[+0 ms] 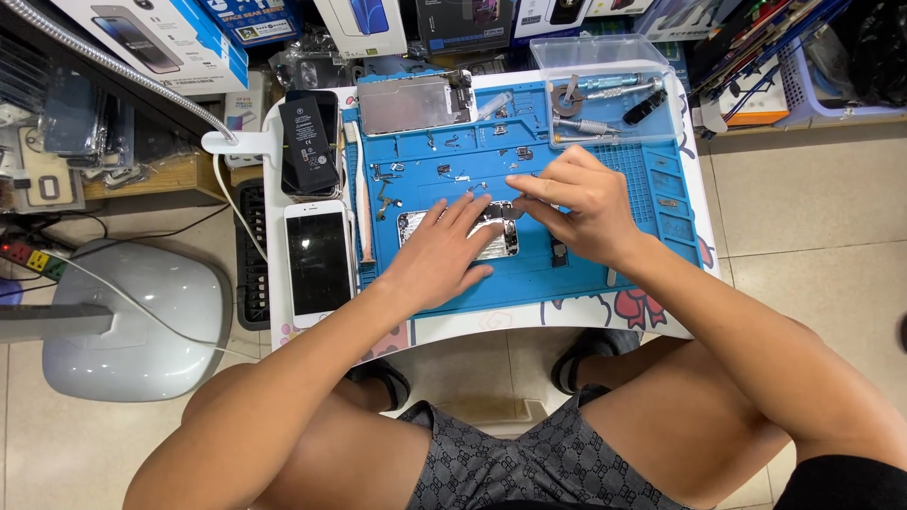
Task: Applying precision adhesive strips and installing small internal components into a smartphone chassis using tweezers and a screwdriver on a repair mat.
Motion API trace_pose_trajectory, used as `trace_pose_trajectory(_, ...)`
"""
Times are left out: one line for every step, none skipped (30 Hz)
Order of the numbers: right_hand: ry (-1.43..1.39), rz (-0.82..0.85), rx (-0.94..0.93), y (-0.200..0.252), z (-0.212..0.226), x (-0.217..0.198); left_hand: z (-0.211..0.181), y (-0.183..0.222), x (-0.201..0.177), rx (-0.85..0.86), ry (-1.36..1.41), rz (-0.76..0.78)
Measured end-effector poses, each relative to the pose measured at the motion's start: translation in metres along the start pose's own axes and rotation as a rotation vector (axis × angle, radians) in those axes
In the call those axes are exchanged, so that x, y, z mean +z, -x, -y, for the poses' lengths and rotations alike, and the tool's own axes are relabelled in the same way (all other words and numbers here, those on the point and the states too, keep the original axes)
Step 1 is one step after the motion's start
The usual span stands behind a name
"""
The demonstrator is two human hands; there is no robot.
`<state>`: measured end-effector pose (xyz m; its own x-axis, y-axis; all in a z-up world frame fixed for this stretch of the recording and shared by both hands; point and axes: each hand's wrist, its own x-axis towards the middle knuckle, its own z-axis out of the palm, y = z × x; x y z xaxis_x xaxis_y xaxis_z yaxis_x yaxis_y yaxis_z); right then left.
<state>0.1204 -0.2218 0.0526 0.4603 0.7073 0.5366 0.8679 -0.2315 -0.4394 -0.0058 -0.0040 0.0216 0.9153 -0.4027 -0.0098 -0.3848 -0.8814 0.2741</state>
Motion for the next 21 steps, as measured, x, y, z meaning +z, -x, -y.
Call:
trace_pose_trajectory(-0.006,0.002,-0.001,0.000,-0.001,0.001,0.000,0.001,0.000,-0.006,0.001,0.002)
trace_pose_trajectory(0.032,0.001,-0.007,0.001,-0.003,0.001,0.000,0.001,0.000,-0.008,-0.001,0.004)
trace_pose_trajectory(0.073,-0.002,-0.013,0.002,-0.005,0.001,0.000,-0.001,0.000,-0.006,-0.004,0.004)
trace_pose_trajectory(0.072,-0.001,-0.013,-0.001,0.000,-0.001,0.000,0.000,0.000,-0.008,-0.003,0.004)
trace_pose_trajectory(0.047,0.011,-0.022,-0.005,0.005,-0.004,0.000,0.000,-0.001,-0.004,-0.008,0.001)
trace_pose_trajectory(0.023,0.023,-0.031,-0.008,0.009,-0.006,0.000,0.000,-0.001,0.000,-0.013,-0.003)
trace_pose_trajectory(0.024,0.023,-0.029,-0.007,0.009,-0.004,0.000,0.000,-0.001,0.002,-0.011,-0.003)
trace_pose_trajectory(-0.013,0.028,-0.015,-0.005,0.009,-0.001,0.000,-0.001,-0.001,0.000,-0.010,-0.002)
trace_pose_trajectory(-0.052,0.033,0.001,-0.004,0.009,0.002,0.000,-0.001,0.000,-0.002,-0.009,0.000)
trace_pose_trajectory(-0.052,0.033,0.004,-0.002,0.008,0.003,0.001,0.000,0.000,-0.001,-0.007,0.002)
trace_pose_trajectory(-0.064,0.023,0.000,-0.001,0.007,0.004,0.001,-0.001,0.001,0.000,-0.012,0.002)
trace_pose_trajectory(-0.076,0.013,-0.005,0.000,0.006,0.005,0.001,-0.001,0.001,0.000,-0.017,0.002)
trace_pose_trajectory(-0.075,0.013,-0.004,0.001,0.004,0.005,0.001,-0.001,0.001,0.002,-0.017,0.002)
trace_pose_trajectory(-0.056,0.004,-0.006,0.002,0.002,0.005,0.001,-0.002,0.001,0.003,-0.016,0.000)
trace_pose_trajectory(-0.039,-0.005,-0.008,0.004,0.000,0.006,0.001,-0.001,0.001,0.004,-0.014,-0.001)
trace_pose_trajectory(-0.039,-0.005,-0.008,0.002,0.001,0.004,0.001,-0.001,0.001,0.004,-0.014,-0.002)
trace_pose_trajectory(-0.022,-0.005,-0.010,0.001,0.002,0.003,0.000,-0.001,0.000,0.002,-0.021,-0.001)
trace_pose_trajectory(-0.005,-0.006,-0.011,-0.001,0.003,0.002,0.000,0.000,0.000,-0.001,-0.028,0.000)
trace_pose_trajectory(-0.006,-0.005,-0.012,-0.002,0.005,0.002,0.000,-0.001,0.000,-0.002,-0.027,-0.001)
trace_pose_trajectory(-0.025,0.001,-0.008,-0.003,0.007,0.002,0.000,-0.001,0.000,-0.002,-0.030,0.001)
trace_pose_trajectory(-0.044,0.007,-0.004,-0.004,0.009,0.003,0.000,-0.001,-0.001,-0.003,-0.032,0.004)
